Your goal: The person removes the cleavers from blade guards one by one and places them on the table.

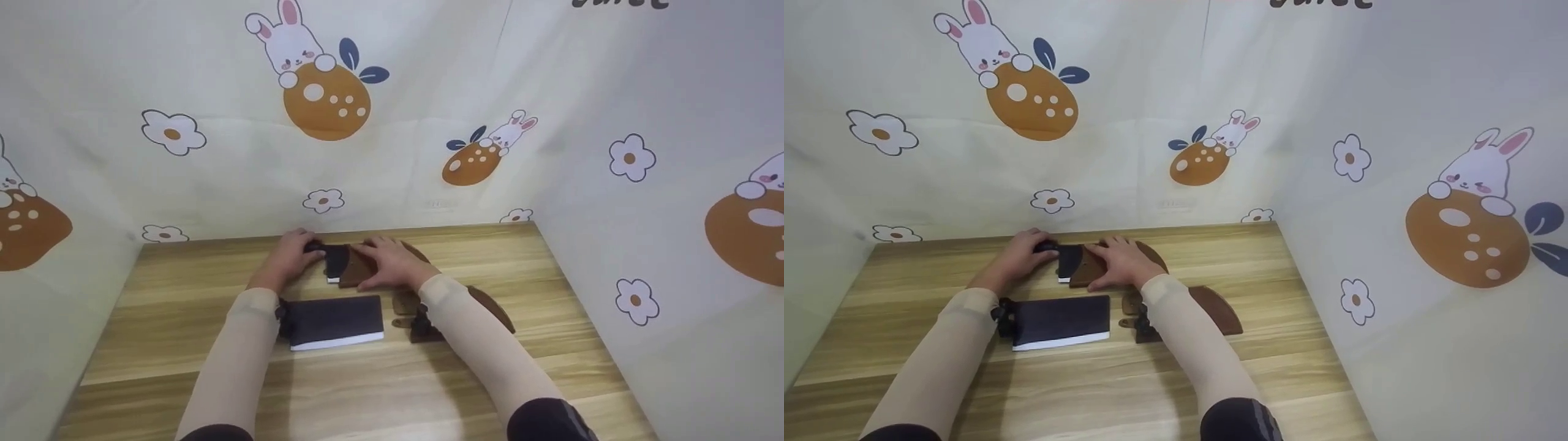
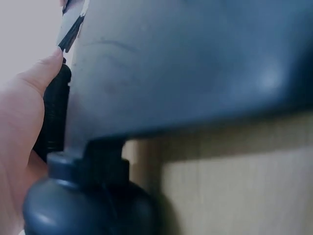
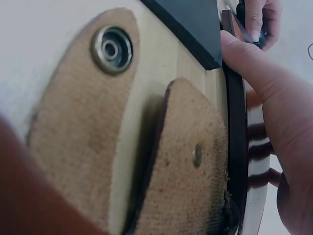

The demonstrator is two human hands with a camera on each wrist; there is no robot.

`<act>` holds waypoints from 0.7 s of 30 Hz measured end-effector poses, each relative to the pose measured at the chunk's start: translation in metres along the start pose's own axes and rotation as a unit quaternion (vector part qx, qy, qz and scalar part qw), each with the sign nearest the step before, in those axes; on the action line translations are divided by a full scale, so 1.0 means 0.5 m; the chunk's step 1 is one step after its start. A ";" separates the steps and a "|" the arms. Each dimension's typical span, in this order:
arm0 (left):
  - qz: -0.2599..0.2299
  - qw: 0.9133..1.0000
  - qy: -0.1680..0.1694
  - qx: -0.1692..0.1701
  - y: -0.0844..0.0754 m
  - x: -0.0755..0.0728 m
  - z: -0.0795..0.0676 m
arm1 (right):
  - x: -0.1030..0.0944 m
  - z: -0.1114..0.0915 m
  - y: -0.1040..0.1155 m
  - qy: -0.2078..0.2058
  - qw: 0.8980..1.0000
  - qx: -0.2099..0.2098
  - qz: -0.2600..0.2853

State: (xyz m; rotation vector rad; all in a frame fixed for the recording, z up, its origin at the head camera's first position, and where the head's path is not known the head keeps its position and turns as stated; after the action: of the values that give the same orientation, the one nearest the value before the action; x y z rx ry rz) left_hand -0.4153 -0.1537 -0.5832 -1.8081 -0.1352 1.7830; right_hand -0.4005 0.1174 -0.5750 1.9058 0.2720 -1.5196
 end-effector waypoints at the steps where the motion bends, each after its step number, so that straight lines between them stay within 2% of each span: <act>1: 0.006 1.000 0.003 -0.004 0.000 0.000 0.000 | 0.000 0.000 0.000 0.000 1.000 0.000 -0.001; 5: 0.025 1.000 0.009 -0.007 -0.001 -0.001 -0.003 | -0.003 0.000 0.003 -0.001 1.000 -0.007 -0.008; 12: 0.043 0.999 -0.003 0.008 -0.009 -0.010 -0.007 | -0.009 -0.001 0.006 -0.013 1.000 -0.023 -0.010; 21: 0.012 1.000 -0.017 0.010 -0.021 -0.021 -0.011 | -0.031 -0.024 0.004 -0.050 0.997 -0.048 -0.016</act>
State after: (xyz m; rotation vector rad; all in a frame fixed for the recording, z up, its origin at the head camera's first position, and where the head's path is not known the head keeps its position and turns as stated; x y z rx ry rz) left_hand -0.4079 -0.1519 -0.5693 -1.7740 -0.1085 1.8262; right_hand -0.3948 0.1270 -0.5589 1.7534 0.3260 -1.5896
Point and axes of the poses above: each hand's wrist, its own z-axis towards the middle knuckle, its own x-axis out of the palm, y = z × x, the point moved 3 cm from there along z, towards the middle knuckle, and after that the axes turned 6 degrees about z, right-handed, at the moved point
